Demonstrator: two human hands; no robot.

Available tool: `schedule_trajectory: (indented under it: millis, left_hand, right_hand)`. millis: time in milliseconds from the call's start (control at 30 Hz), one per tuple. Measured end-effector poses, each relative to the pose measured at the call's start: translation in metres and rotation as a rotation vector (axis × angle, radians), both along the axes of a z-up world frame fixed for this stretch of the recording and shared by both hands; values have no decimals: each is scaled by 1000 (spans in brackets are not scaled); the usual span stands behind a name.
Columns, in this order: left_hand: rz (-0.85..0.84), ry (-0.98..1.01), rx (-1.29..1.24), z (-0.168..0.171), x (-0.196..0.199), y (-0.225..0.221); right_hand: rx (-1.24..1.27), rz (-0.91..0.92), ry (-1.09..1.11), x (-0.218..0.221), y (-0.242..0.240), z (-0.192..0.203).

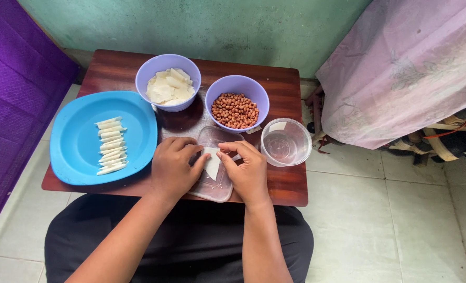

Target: The person is manually wrapping peanuts into small pieces of dough to create nut rolls.

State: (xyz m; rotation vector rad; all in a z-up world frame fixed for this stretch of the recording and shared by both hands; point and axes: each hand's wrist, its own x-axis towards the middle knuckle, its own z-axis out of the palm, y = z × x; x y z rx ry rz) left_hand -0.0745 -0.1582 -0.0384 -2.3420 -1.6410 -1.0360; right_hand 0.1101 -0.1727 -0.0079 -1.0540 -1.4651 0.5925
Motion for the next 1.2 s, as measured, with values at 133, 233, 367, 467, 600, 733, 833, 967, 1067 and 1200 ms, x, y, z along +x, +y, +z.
schedule_trajectory:
  millis: [133,233,367,467,600,733,833,967,1067,1200]
  left_hand:
    - [-32,-2,-3,3,1,-1]
    - [-70,-25,-113,8,2,-3]
    - [-81,-84,-138,3,-3,0]
    - [-92,-139,-172,-1,-7,3]
    - [-134,-181,-121,-2,-9,4]
    - [-144,-227,-90,4,-8,-1]
    - [-180,-325,-104,23,-1,-11]
    - [-137,-687,-343,41,7,-18]
    - [-131,-759,-422,33,4,-10]
    - [-173,-830,-474,23,-1,1]
  right_hand:
    - [5,-4,-5,1,-2,0]
    - [19,-24,-18,2,-4,1]
    - [30,-38,-8,2,-4,0]
    - [32,-37,-8,1,-5,1]
    - [17,-38,-31,1,-5,0]
    - [-16,-41,-50,1,-5,0]
    - [-130,-35,-65,1,-5,-1]
    - [-253,-71,-9,0,-3,-4]
    - [-234,-81,-7,0,-2,-4]
    - [-107,-82,-68,1,-2,-2]
